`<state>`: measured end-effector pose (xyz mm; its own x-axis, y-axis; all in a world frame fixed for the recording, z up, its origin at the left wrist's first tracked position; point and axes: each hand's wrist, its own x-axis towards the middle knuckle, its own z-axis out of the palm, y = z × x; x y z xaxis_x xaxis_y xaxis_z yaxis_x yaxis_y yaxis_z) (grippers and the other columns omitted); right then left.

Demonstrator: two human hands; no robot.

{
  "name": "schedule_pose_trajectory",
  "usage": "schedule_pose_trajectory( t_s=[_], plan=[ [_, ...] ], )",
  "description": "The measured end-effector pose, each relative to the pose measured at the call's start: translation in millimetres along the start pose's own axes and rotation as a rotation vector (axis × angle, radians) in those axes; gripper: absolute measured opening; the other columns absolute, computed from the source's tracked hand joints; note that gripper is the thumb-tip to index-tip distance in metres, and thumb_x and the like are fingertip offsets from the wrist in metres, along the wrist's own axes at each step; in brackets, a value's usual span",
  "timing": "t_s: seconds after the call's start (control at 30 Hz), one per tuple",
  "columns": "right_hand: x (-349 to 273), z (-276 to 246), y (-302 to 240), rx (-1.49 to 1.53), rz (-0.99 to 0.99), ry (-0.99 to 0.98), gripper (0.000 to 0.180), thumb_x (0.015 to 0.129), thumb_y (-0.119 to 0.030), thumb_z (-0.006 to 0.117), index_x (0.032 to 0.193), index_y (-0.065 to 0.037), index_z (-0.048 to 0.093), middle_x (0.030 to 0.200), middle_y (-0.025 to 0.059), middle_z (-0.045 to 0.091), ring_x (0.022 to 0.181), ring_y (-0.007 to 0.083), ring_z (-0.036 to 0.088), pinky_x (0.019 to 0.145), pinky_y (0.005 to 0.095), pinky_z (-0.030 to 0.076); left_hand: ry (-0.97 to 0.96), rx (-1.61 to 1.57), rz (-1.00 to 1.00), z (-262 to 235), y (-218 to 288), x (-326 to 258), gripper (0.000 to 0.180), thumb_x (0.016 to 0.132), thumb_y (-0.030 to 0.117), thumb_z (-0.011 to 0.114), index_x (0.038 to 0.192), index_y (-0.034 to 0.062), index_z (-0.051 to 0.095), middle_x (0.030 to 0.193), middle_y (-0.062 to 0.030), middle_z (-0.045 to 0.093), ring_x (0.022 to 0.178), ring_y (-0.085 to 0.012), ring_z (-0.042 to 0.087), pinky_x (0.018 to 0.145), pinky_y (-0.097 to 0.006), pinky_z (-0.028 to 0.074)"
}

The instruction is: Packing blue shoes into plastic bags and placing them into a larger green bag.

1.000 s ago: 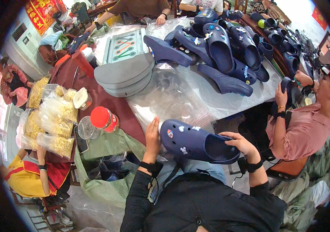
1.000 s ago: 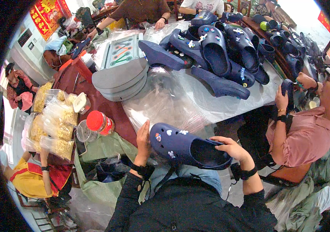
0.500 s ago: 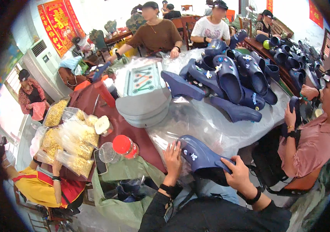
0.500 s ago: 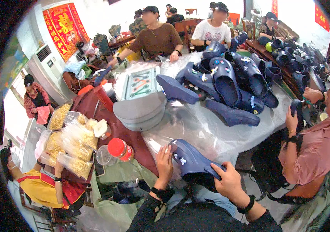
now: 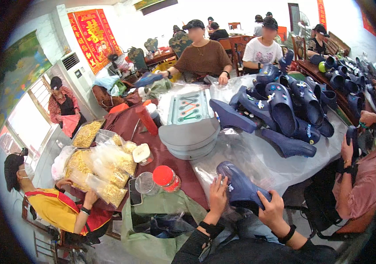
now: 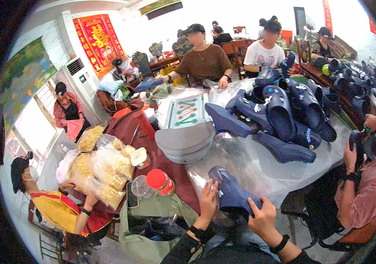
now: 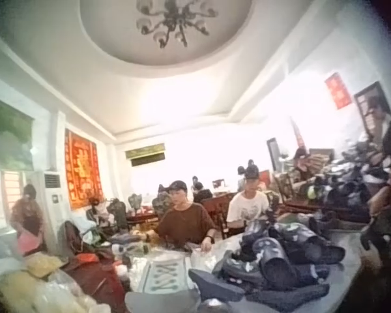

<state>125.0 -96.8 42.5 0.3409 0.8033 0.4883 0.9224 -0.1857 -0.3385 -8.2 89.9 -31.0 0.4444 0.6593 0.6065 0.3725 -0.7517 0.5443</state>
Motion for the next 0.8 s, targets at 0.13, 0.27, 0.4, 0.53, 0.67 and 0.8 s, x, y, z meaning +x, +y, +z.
schedule_pose_trajectory(
  t_s=[0.13,0.27,0.4,0.53,0.67,0.8],
  plan=[
    [-2,11,5,0.021,0.033,0.014,0.062,0.059,-0.011,0.067,0.120,-0.012,0.059,0.112,0.0261,0.048,0.098,0.0398,0.050,0.079,0.0459,0.040,-0.001,-0.019,-0.006,2,4,3,0.045,0.086,0.003,0.055,0.129,0.0145,0.054,0.136,-0.0133,0.047,0.122,-0.0396,0.044,0.099,-0.043,0.039],
    [-4,14,5,0.062,0.092,-0.013,0.062,0.060,-0.012,0.067,0.121,-0.011,0.058,0.114,0.0265,0.047,0.100,0.0396,0.049,0.081,0.0461,0.039,0.004,-0.042,-0.029,1,6,3,0.043,0.086,0.003,0.056,0.128,0.0134,0.054,0.135,-0.0139,0.048,0.121,-0.0405,0.045,0.098,-0.042,0.041],
    [-6,16,3,0.021,0.070,-0.053,0.063,0.063,-0.014,0.068,0.126,-0.011,0.055,0.115,0.0256,0.047,0.101,0.0390,0.048,0.082,0.0460,0.038,0.019,-0.072,-0.051,5,7,1,0.044,0.086,0.001,0.056,0.128,0.0126,0.054,0.135,-0.0146,0.048,0.123,-0.0390,0.045,0.098,-0.042,0.042],
    [5,5,-4,0.022,-0.026,-0.210,0.068,0.066,-0.019,0.068,0.131,-0.009,0.048,0.110,0.0245,0.051,0.095,0.0402,0.051,0.082,0.0469,0.041,0.020,-0.145,-0.094,3,4,-4,0.043,0.087,0.000,0.054,0.128,0.0120,0.054,0.136,-0.0143,0.047,0.123,-0.0380,0.045,0.098,-0.042,0.042],
    [22,2,1,0.148,-0.058,-0.367,0.074,0.065,-0.028,0.072,0.132,-0.009,0.046,0.108,0.0236,0.052,0.095,0.0393,0.052,0.082,0.0468,0.042,0.063,-0.367,-0.300,4,-5,-13,0.037,0.088,0.005,0.057,0.125,0.0098,0.056,0.136,-0.0182,0.045,0.122,-0.0343,0.047,0.096,-0.037,0.042],
    [32,5,3,0.174,-0.079,-0.449,0.079,0.067,-0.038,0.072,0.135,-0.011,0.042,0.106,0.0226,0.053,0.095,0.0384,0.053,0.080,0.0448,0.045,0.222,-0.229,-0.392,6,-2,-22,0.031,0.090,0.011,0.057,0.121,0.0069,0.060,0.134,-0.0228,0.041,0.121,-0.0334,0.045,0.099,-0.036,0.039]
  ],
)
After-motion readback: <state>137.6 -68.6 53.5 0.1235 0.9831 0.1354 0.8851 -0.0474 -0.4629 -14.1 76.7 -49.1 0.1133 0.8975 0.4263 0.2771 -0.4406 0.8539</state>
